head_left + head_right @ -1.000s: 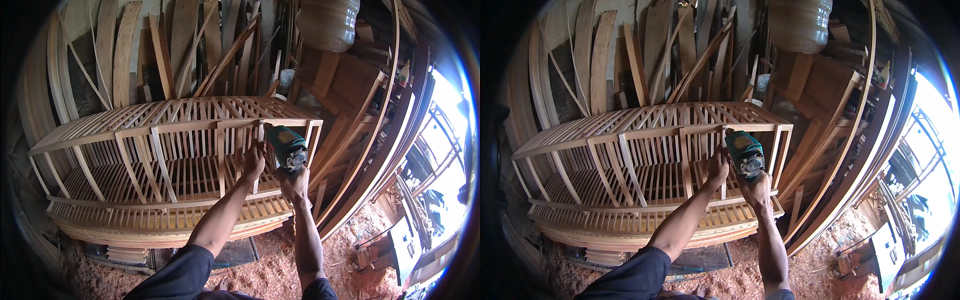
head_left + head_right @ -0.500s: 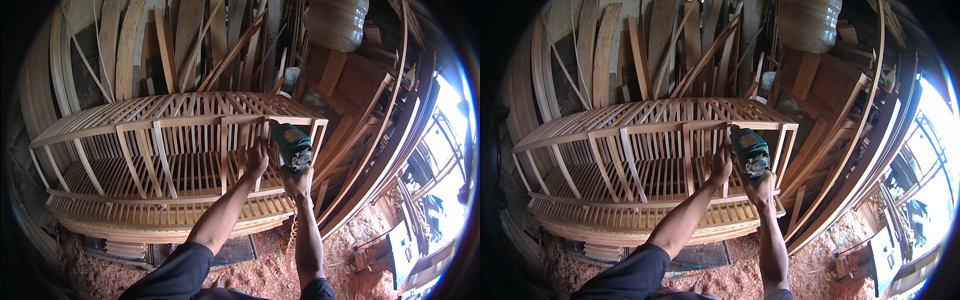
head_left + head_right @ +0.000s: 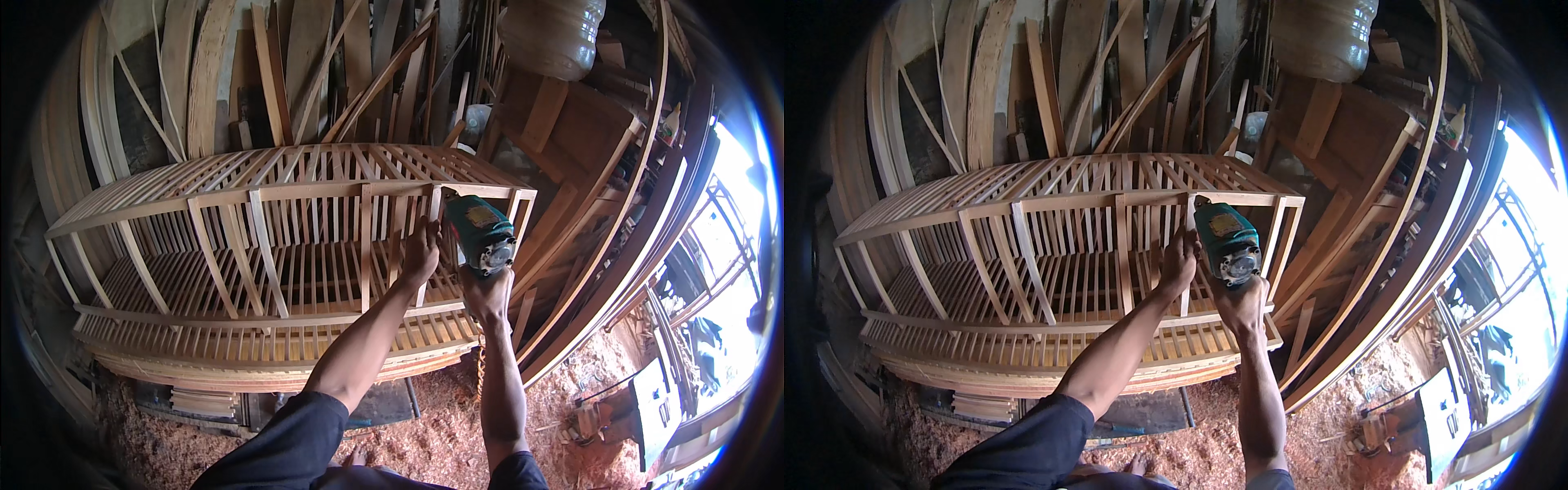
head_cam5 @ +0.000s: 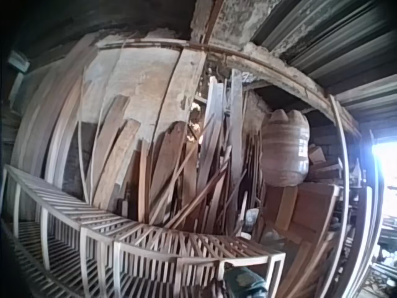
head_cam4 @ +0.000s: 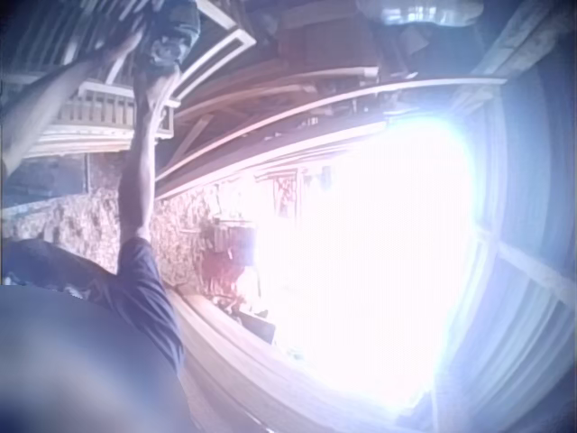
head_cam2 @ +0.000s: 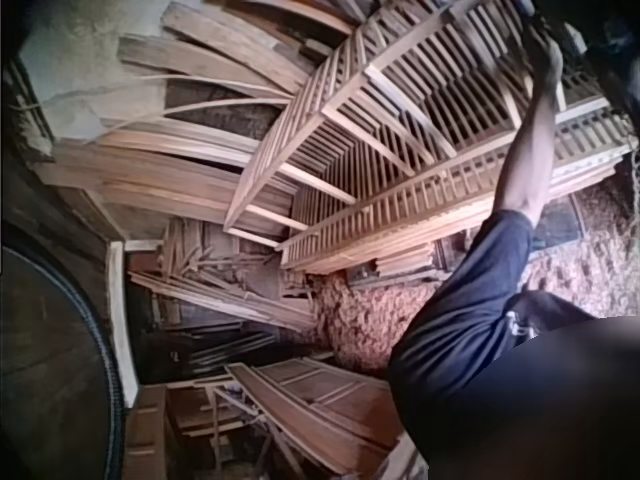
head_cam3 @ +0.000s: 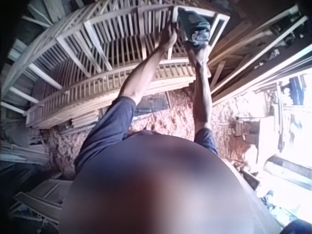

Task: The person assembles a curved wooden frame by placing thin wooden slats into position and securing them with a pneumatic nail gun. The person repeatedly aligns each slat and fastens it to the structure, working along the curve of the frame.

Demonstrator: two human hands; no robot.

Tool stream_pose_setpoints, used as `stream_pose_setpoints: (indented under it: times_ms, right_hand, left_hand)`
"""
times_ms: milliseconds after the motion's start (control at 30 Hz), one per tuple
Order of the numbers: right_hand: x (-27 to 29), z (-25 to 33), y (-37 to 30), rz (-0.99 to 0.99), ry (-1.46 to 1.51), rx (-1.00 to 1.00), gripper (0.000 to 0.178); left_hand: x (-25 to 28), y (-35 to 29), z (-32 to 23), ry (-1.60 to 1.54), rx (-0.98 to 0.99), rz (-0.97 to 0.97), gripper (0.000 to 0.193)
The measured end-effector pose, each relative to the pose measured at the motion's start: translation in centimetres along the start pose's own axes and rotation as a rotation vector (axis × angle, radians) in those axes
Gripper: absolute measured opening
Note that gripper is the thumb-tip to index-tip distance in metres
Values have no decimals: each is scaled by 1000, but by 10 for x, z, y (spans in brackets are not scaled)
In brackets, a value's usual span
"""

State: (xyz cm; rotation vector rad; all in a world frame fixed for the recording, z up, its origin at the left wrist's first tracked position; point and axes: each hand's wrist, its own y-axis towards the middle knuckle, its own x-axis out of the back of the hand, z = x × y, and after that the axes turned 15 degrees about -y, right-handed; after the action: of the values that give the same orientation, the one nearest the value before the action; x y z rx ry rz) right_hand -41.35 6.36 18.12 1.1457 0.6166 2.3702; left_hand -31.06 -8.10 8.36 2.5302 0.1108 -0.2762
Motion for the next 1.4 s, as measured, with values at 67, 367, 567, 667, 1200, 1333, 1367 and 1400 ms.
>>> stream_pose_setpoints:
  times_ms: [67,367,567,667,1200,1333,1367,1400]
  right_hand:
    - [2,0,-1,17,-4,-8,18]
    - [-2,7,-4,11,13,-8,18]
    - [-2,6,-4,57,4,-84,19]
    - [1,3,-10,29,-37,-61,20]
    - [-5,-11,-5,41,-45,10,18]
    - [-7,-10,-3,71,-37,-29,19]
    - [-7,-10,-3,67,-39,-28,19]
    - [-8,-9,-3,62,-41,-27,19]
  left_hand:
    - [0,1,-2,-66,-43,24,25]
    - [-1,-4,-26,32,-88,-27,11]
    - [-1,-4,-21,25,-137,-44,11]
    - [1,2,-16,-479,186,29,17]
    - [-5,1,-20,-424,110,-38,21]
    - [-5,-1,-20,-266,74,-81,22]
    - [-6,0,-20,-274,81,-82,23]
    - [-7,0,-19,-282,88,-82,23]
